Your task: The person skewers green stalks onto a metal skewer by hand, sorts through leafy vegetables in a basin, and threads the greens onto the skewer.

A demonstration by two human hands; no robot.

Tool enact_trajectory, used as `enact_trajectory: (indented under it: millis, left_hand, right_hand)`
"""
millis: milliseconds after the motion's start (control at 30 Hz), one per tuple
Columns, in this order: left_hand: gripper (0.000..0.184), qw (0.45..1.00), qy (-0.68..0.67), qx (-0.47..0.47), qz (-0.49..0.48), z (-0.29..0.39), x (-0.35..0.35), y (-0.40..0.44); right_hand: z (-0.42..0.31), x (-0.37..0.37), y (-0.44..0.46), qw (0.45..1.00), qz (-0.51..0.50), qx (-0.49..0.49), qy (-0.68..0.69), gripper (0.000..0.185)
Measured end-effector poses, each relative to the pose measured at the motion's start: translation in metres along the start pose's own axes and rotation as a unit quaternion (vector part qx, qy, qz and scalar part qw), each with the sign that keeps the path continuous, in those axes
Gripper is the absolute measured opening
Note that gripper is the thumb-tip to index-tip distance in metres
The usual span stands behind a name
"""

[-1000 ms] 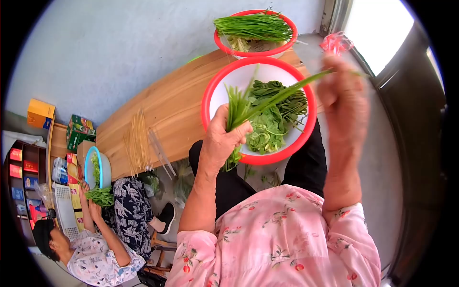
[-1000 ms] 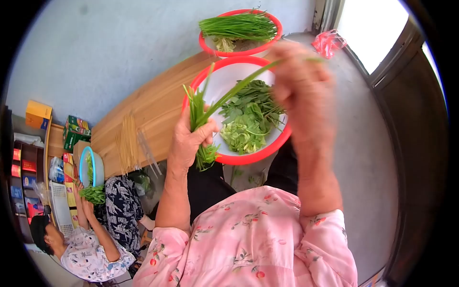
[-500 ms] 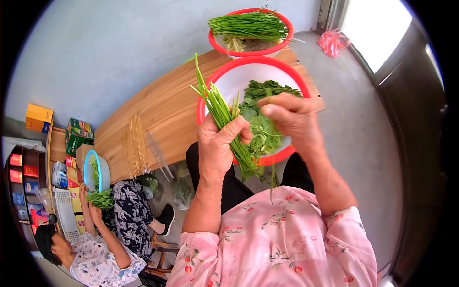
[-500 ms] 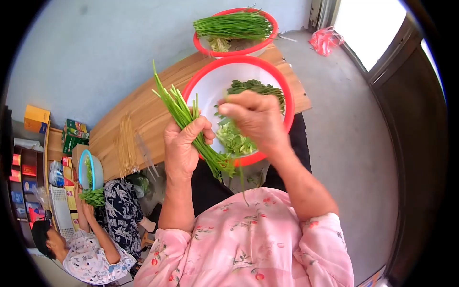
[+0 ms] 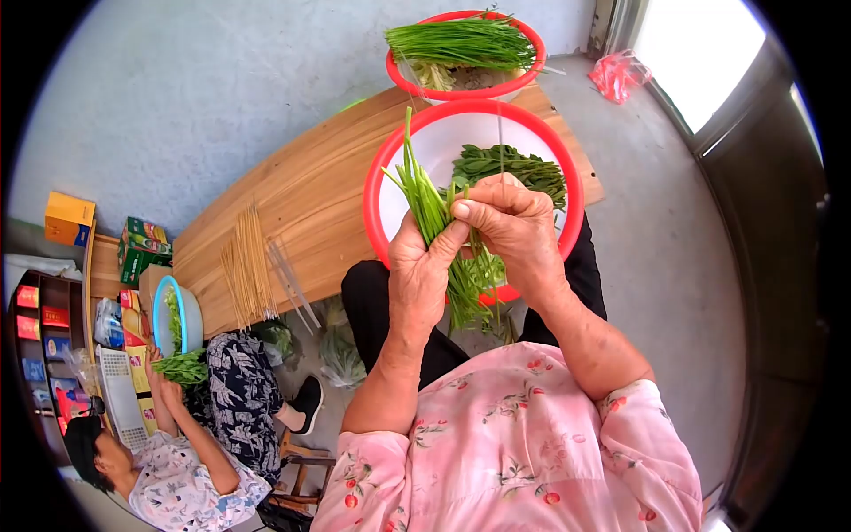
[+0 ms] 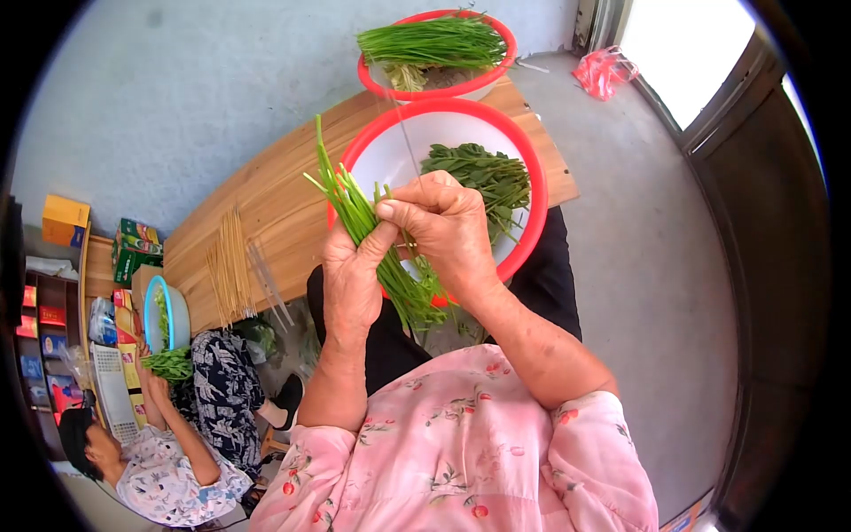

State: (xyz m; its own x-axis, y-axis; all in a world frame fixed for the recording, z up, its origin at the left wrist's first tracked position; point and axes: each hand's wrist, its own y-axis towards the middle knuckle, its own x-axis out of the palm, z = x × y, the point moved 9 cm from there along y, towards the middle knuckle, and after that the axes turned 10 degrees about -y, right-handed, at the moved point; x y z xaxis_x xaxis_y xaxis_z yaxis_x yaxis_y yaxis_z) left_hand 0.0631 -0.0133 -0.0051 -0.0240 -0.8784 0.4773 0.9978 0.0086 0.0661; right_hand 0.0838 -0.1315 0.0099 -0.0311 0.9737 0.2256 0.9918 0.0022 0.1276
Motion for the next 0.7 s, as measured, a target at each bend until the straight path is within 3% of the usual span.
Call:
enact_trajectory:
  millis: [100,167,267,300,467,600,633,700]
  left_hand:
    - [0.025,0.999,0.044,0.019,0.01,0.003,-0.002,-0.001]
    - [0.024,0.997,0.062,-0.039,-0.01,-0.01,-0.002,-0.002]
    - [0.023,0.995,0.077,-0.058,-0.017,-0.018,-0.005,-0.006]
    - [0.022,0.993,0.088,-0.071,-0.016,-0.021,-0.005,-0.007]
    - [0.019,0.982,0.145,-0.112,-0.053,-0.027,0.002,-0.008]
    - [0.018,0.984,0.123,-0.114,-0.057,-0.031,-0.013,-0.003]
    - [0.018,0.99,0.08,-0.108,-0.047,-0.031,-0.021,-0.001]
    - [0.014,0.993,0.053,-0.104,-0.029,-0.03,-0.034,0.004]
  right_hand:
    - [0.015,0.0,0.001,0.999,-0.017,0.034,0.006,0.011]
    - [0.018,0.0,0.003,0.998,-0.031,0.045,0.014,0.012]
    - [-0.004,-0.017,0.015,0.997,0.022,-0.015,-0.069,0.024]
    - [-0.014,-0.015,0.015,0.997,-0.015,0.047,-0.067,0.03]
    - [-0.027,-0.004,0.021,0.993,-0.073,0.087,-0.014,0.024]
    - [-0.083,-0.062,0.021,0.997,0.041,-0.037,-0.053,0.016]
    - [-0.111,-0.088,0.016,0.973,0.102,-0.178,-0.108,0.018]
    - [-0.132,-0.143,0.009,0.96,0.168,-0.22,0.031,0.019]
